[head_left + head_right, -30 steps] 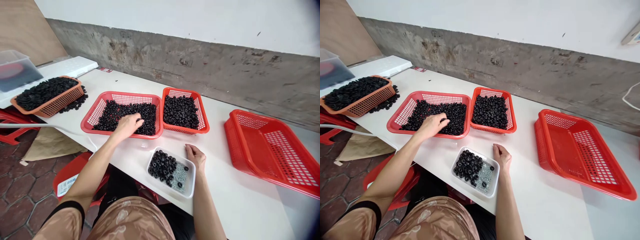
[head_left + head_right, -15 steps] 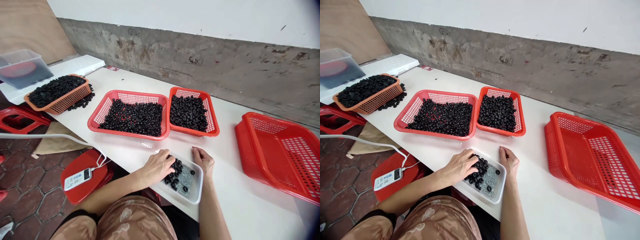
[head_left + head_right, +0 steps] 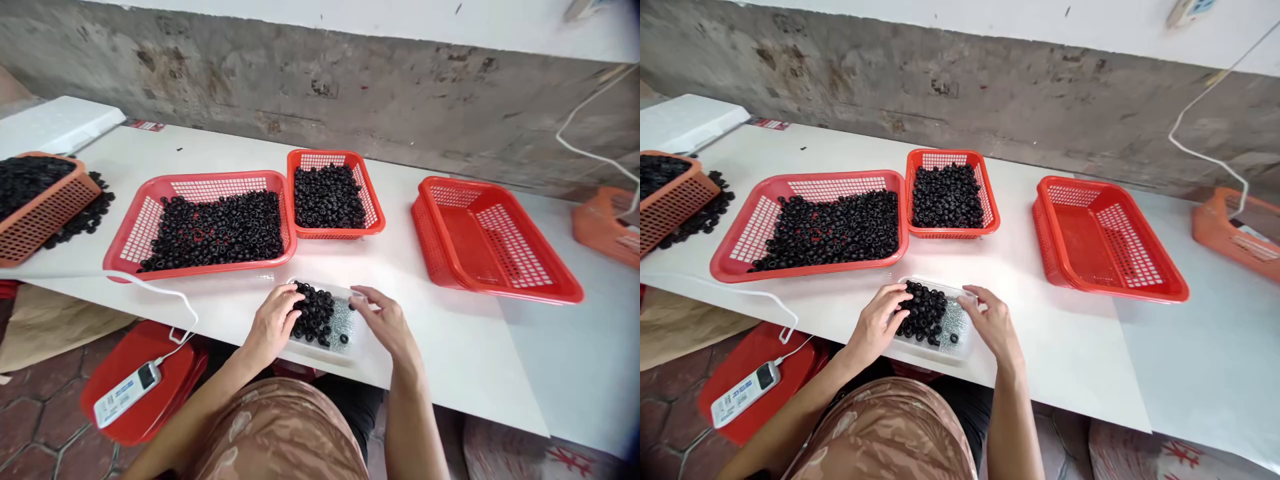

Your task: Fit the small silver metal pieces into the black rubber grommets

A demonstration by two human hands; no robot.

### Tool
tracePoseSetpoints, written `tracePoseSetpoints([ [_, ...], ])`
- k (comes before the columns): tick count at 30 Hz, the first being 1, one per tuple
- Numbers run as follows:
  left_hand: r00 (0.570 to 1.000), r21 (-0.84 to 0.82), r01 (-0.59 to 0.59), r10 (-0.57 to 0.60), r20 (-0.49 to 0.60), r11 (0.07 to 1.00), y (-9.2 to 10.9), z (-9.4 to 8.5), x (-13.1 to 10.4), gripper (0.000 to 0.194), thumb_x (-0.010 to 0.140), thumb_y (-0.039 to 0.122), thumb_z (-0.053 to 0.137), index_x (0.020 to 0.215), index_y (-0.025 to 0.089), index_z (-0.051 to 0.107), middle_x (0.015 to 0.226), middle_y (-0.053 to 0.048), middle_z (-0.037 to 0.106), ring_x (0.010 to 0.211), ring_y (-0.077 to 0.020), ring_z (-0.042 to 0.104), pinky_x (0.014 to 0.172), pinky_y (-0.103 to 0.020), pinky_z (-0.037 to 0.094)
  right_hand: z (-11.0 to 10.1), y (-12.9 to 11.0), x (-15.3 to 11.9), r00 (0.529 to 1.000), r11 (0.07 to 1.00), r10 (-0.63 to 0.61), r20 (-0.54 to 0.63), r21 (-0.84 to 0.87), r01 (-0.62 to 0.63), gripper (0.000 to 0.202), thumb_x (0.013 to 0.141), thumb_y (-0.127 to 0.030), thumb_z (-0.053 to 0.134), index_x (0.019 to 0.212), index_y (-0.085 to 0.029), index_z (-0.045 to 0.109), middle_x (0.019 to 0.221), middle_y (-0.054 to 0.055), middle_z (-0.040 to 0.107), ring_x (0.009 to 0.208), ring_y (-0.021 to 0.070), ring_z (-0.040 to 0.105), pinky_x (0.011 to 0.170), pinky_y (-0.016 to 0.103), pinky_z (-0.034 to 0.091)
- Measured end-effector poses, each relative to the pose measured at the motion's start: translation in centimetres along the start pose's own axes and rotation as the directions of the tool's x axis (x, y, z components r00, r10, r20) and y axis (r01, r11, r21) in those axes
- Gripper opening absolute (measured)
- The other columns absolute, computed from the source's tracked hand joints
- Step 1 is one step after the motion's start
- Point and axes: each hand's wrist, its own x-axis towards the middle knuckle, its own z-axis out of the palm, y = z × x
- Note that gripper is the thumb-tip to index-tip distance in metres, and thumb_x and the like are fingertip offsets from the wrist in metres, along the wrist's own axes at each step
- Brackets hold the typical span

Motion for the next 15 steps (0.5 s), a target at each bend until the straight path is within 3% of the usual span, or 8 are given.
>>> tracePoseSetpoints([
  [3, 1.000, 0.064, -0.019, 0.020, -0.002, 0.998, -0.5, 0.1, 0.5, 0.028, 0.099, 0.013, 0.047, 0.122, 0.024, 0.058, 0.127, -0.012, 0.058, 0.120, -0.0250, 0.061, 0.097, -0.044, 0.058, 0.9, -0.2, -1.0, 0.999, 0.999, -0.028, -0.016, 0.031, 0.029, 0.052, 0.082, -0.059, 0.066, 0.117, -0.021, 0.073, 0.102, 0.009, 0.074, 0.078, 0.0185, 0.061, 0.062, 0.027, 0.051],
  [7, 0.998, 0.200, -0.058, 0.056, 0.018, 0.978, -1.2, -0.1, 2.0, 0.024, 0.099, 0.016, 0.050, 0.120, 0.022, 0.059, 0.124, -0.011, 0.060, 0.118, -0.0262, 0.061, 0.101, -0.046, 0.054, 2.5, -0.4, 1.3, 0.985, 0.998, -0.039, -0.168, 0.042, 0.046, 0.047, 0.085, -0.055, 0.060, 0.108, -0.018, 0.075, 0.091, 0.008, 0.073, 0.071, 0.0169, 0.058, 0.064, 0.028, 0.050],
  [11, 0.985, 0.290, -0.139, 0.100, 0.144, 0.947, -0.9, -0.2, 4.4, 0.019, 0.097, 0.015, 0.055, 0.113, 0.019, 0.065, 0.114, -0.011, 0.063, 0.107, -0.0263, 0.061, 0.094, -0.044, 0.054, 3.4, -1.1, 4.0, 0.975, 0.997, -0.060, -0.214, 0.039, 0.070, 0.047, 0.082, -0.056, 0.061, 0.105, -0.018, 0.077, 0.079, 0.005, 0.071, 0.067, 0.0165, 0.057, 0.071, 0.030, 0.051],
  [15, 0.936, 0.323, -0.238, 0.128, 0.327, 0.916, 0.2, 0.7, 6.7, 0.012, 0.093, 0.013, 0.060, 0.092, 0.018, 0.071, 0.092, -0.008, 0.065, 0.092, -0.0250, 0.058, 0.083, -0.039, 0.052, 3.1, -1.4, 4.9, 0.967, 0.995, -0.066, -0.245, 0.058, 0.083, 0.050, 0.082, -0.059, 0.060, 0.103, -0.017, 0.077, 0.086, 0.007, 0.074, 0.066, 0.0161, 0.059, 0.069, 0.029, 0.052],
])
